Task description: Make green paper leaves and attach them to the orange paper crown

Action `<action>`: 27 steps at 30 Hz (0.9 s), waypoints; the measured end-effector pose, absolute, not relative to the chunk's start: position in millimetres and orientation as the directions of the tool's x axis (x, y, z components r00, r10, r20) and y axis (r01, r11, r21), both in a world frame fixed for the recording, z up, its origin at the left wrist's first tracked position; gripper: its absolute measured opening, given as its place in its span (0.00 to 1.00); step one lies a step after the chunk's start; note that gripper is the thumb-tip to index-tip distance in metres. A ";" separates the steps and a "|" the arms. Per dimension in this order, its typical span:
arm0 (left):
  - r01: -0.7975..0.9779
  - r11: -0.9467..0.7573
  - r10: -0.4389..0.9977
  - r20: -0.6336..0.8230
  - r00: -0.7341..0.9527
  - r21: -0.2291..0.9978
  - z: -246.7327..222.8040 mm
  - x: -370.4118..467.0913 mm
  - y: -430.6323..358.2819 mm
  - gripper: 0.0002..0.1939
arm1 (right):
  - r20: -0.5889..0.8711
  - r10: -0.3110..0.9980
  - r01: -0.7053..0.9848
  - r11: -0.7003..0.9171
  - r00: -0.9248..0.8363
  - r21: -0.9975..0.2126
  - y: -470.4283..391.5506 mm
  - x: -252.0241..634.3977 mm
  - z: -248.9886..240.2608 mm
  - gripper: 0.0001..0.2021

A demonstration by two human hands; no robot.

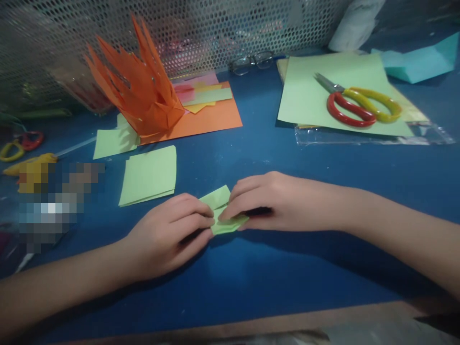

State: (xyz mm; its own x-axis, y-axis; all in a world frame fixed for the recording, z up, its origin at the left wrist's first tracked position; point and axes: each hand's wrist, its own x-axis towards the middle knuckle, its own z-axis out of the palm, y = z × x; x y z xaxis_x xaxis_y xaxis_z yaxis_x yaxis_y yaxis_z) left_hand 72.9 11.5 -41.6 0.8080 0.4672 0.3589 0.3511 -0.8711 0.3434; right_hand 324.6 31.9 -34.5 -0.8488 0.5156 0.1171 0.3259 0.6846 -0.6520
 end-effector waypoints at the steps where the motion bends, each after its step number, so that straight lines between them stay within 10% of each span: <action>1: 0.362 -0.854 0.492 0.358 0.793 0.373 -42.5 73.6 11.6 0.10 | 0.085 0.551 0.351 0.634 -0.830 -0.689 32.4 325.4 -34.3 0.11; 13: 0.449 -0.572 0.746 0.208 0.633 0.686 -43.0 80.1 12.7 0.12 | -0.133 0.849 0.499 0.167 -0.512 -0.850 22.9 305.2 -35.7 0.11; 27: 0.470 -0.499 0.766 0.118 0.631 0.728 -41.2 80.2 9.4 0.11 | 0.048 0.868 0.584 0.372 -0.494 -0.721 18.1 301.1 -42.5 0.12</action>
